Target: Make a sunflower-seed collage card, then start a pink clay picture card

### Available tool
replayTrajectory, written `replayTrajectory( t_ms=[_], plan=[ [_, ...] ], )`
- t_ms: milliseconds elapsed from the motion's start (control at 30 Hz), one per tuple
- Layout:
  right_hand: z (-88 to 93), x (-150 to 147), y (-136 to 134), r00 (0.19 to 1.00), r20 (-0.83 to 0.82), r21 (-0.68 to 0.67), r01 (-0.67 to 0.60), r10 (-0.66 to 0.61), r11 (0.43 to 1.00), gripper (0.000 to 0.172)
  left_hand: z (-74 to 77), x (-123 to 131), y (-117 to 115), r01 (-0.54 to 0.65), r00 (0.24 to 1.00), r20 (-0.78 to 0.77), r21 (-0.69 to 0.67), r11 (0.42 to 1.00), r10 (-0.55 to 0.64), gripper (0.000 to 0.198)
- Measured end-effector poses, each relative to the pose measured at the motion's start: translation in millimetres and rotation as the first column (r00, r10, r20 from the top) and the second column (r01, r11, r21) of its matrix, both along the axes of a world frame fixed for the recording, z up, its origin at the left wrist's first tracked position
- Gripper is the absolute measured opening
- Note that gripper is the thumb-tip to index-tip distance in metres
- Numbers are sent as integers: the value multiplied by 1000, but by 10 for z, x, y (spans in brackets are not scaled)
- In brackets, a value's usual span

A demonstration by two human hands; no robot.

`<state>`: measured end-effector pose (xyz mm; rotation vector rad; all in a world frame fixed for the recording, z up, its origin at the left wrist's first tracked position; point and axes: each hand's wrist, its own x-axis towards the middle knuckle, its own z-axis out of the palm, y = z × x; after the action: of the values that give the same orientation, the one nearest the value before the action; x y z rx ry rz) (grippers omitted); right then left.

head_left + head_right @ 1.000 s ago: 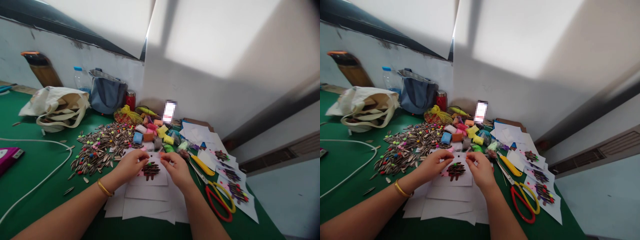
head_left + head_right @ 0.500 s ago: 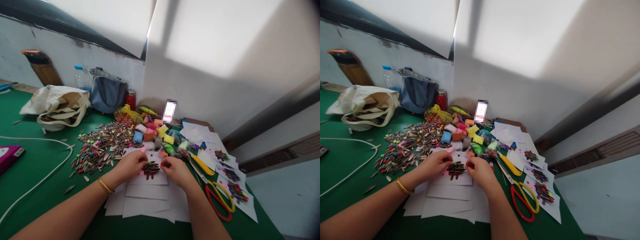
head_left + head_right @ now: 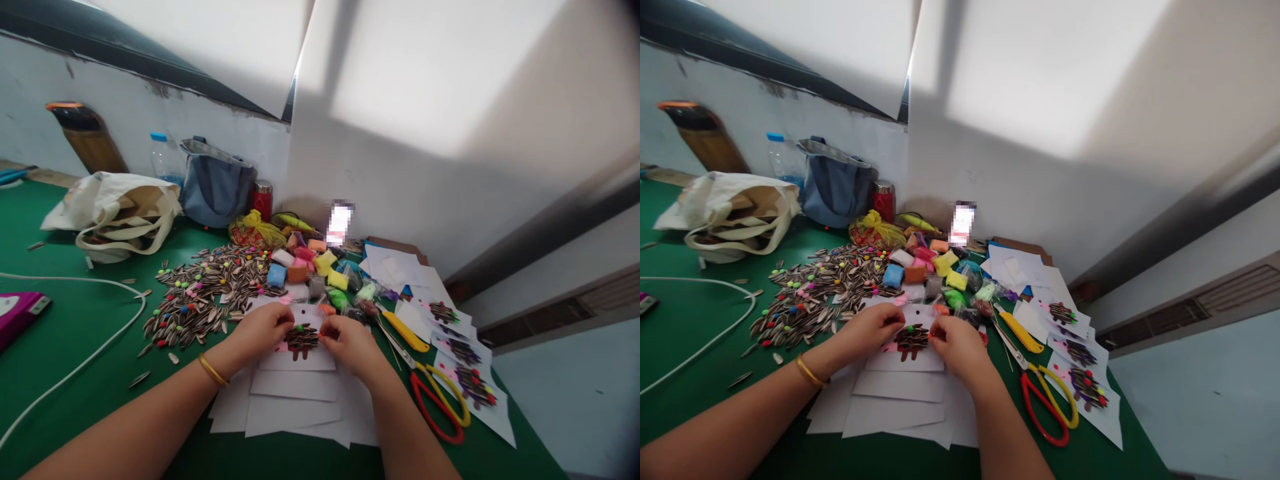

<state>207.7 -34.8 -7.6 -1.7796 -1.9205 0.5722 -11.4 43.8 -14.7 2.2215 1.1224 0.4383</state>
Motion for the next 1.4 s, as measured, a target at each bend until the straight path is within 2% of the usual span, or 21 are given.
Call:
replayTrajectory(
  t_ms=[300, 733, 900, 1067, 1400],
  plan=[
    [21, -44, 7, 1000, 19, -93, 20, -19, 995, 4, -46, 8, 0, -11, 1000, -12, 15, 1000, 12, 15],
    [32, -74, 0, 1000, 16, -83, 7, -6, 997, 5, -37, 9, -11, -19, 1000, -18, 11, 1000, 19, 15],
    [42, -49, -11, 1000, -6, -67, 1, -2, 998, 10, -40, 6, -5, -16, 1000, -14, 12, 1000, 17, 15],
    [48, -51, -4, 998, 35, -40, -45, 46, 998, 12, -22, 9, -16, -12, 1000, -8, 13, 1000, 12, 16],
    [32, -112, 3, 996, 81, -30, -39, 41, 999, 11, -21, 9, -19, -19, 1000, -10, 10, 1000, 19, 15]
  ],
)
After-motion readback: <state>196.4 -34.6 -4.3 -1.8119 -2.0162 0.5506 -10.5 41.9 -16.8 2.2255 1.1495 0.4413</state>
